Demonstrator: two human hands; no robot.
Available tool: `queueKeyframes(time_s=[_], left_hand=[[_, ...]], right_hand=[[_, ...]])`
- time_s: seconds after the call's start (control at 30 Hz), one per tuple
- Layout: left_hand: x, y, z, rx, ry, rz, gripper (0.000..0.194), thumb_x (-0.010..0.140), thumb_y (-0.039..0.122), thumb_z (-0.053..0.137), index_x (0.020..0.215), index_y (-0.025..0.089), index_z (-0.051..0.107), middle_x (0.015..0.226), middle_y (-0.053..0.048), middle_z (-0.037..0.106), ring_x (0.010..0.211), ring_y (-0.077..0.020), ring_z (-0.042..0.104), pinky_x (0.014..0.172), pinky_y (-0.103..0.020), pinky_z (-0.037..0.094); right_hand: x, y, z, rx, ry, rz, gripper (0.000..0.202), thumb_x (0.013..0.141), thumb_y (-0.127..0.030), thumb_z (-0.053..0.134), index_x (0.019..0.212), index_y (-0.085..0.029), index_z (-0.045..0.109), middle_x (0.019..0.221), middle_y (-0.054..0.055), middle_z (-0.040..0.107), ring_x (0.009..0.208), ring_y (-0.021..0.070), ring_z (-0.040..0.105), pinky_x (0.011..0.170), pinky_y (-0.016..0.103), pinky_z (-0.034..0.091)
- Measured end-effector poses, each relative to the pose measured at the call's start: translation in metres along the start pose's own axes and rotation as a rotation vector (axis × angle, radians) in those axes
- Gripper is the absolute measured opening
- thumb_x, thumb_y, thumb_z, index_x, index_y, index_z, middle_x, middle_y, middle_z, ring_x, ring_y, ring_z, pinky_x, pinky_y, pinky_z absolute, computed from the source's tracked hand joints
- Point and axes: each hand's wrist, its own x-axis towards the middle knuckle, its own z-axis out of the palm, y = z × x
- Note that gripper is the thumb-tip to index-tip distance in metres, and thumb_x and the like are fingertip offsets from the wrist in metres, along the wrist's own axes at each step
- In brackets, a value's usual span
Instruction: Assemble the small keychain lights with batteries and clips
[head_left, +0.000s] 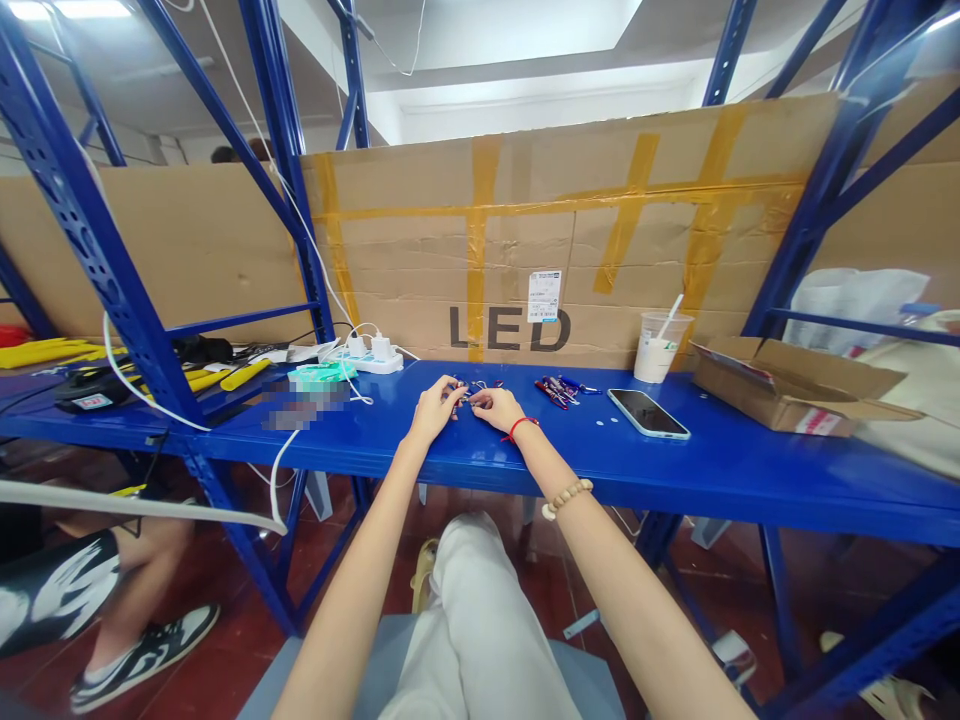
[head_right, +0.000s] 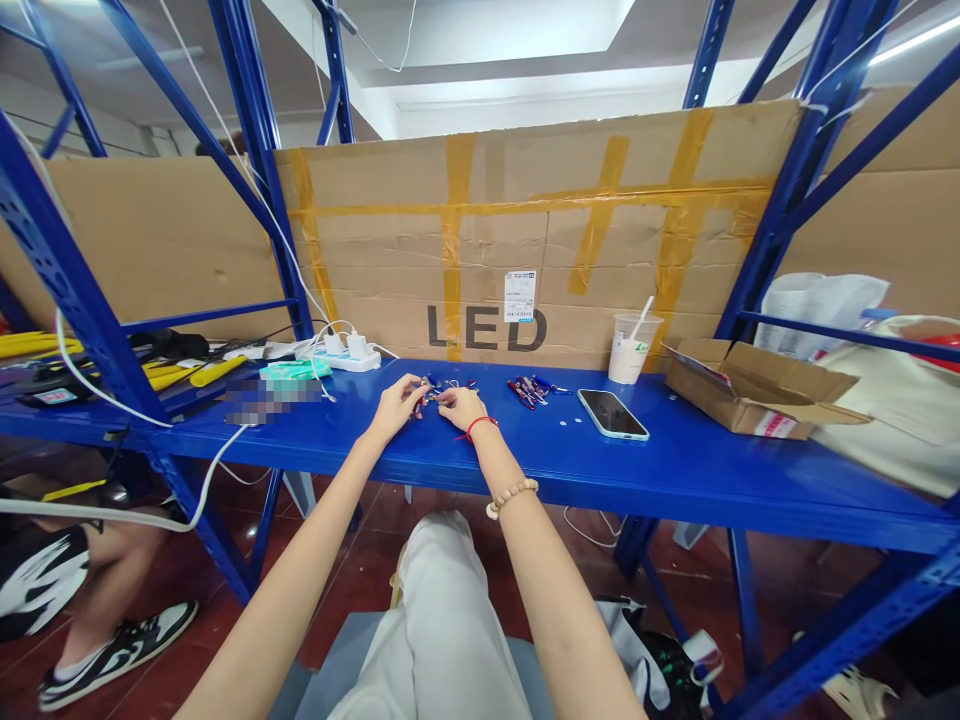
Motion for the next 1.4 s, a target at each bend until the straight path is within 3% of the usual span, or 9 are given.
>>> queueKeyframes(time_s=[0.13,0.33,0.47,0.7,0.9,1.07,1.2,1.4], left_hand=[[0.000,0.001,-0.001,-0.015,0.017,-0.030,0.023,0.075,0.043,0.056,0.087,0.023,0.053,0.063,0.006,0.061,0.042,-0.0082,0.053,0.047,-0.019,0.042],[0.003,-0.005,-0.001,-0.036,-0.036,-0.035,0.026,0.071,0.041,0.060,0.086,0.021,0.053,0.071,0.003,0.062,0.051,-0.0104,0.058,0.049,-0.020,0.043],[0.004,-0.009,-0.001,0.010,-0.050,-0.007,0.024,0.073,0.039,0.060,0.088,0.021,0.054,0.073,0.003,0.062,0.055,-0.0117,0.059,0.056,-0.023,0.046],[0.004,-0.011,0.000,0.107,-0.093,0.110,0.016,0.072,0.033,0.062,0.080,0.019,0.062,0.083,-0.003,0.068,0.081,-0.0180,0.062,0.077,-0.028,0.047],[0.004,-0.013,0.002,0.115,-0.089,0.096,0.016,0.078,0.029,0.054,0.085,0.019,0.064,0.080,-0.003,0.069,0.073,-0.0172,0.063,0.075,-0.029,0.047],[0.004,-0.014,0.002,0.109,-0.075,0.106,0.013,0.076,0.025,0.056,0.084,0.019,0.063,0.078,-0.002,0.068,0.072,-0.0165,0.062,0.074,-0.028,0.048],[0.005,-0.014,0.002,0.100,-0.066,0.101,0.012,0.072,0.024,0.060,0.082,0.019,0.062,0.073,-0.001,0.067,0.070,-0.0160,0.061,0.072,-0.028,0.048],[0.005,-0.014,0.004,0.068,-0.056,0.056,0.017,0.079,0.027,0.051,0.085,0.018,0.063,0.068,-0.003,0.067,0.064,-0.0167,0.063,0.067,-0.028,0.049]], right_hand=[[0.002,0.002,0.001,-0.009,-0.011,-0.027,0.024,0.077,-0.019,0.057,0.098,-0.020,0.068,0.095,0.002,0.070,0.084,0.0131,0.064,0.076,0.023,0.049],[0.003,0.003,0.002,-0.017,-0.009,-0.047,0.024,0.081,-0.019,0.053,0.100,-0.020,0.068,0.092,0.002,0.071,0.083,0.0134,0.064,0.077,0.024,0.048],[0.004,0.003,0.002,0.001,-0.004,-0.044,0.020,0.077,-0.018,0.058,0.093,-0.020,0.071,0.090,0.003,0.071,0.080,0.0137,0.065,0.073,0.022,0.049],[0.002,0.002,0.000,0.052,0.029,-0.028,0.015,0.076,-0.020,0.061,0.086,-0.021,0.072,0.088,0.003,0.072,0.080,0.0159,0.066,0.072,0.023,0.050],[-0.001,-0.001,-0.005,0.130,0.159,0.045,0.009,0.071,-0.025,0.068,0.078,-0.022,0.073,0.086,0.004,0.072,0.085,0.0212,0.066,0.076,0.030,0.050],[0.002,0.000,-0.005,0.285,0.252,0.041,0.014,0.068,-0.029,0.070,0.077,-0.018,0.073,0.083,0.006,0.072,0.080,0.0204,0.067,0.074,0.029,0.053],[0.004,-0.002,-0.003,0.436,0.251,-0.020,0.018,0.068,-0.029,0.070,0.079,-0.015,0.073,0.082,0.007,0.072,0.079,0.0184,0.068,0.074,0.026,0.054],[0.003,-0.006,-0.004,0.543,0.244,-0.091,0.016,0.067,-0.026,0.068,0.077,-0.014,0.072,0.080,0.007,0.072,0.076,0.0194,0.068,0.072,0.028,0.055]])
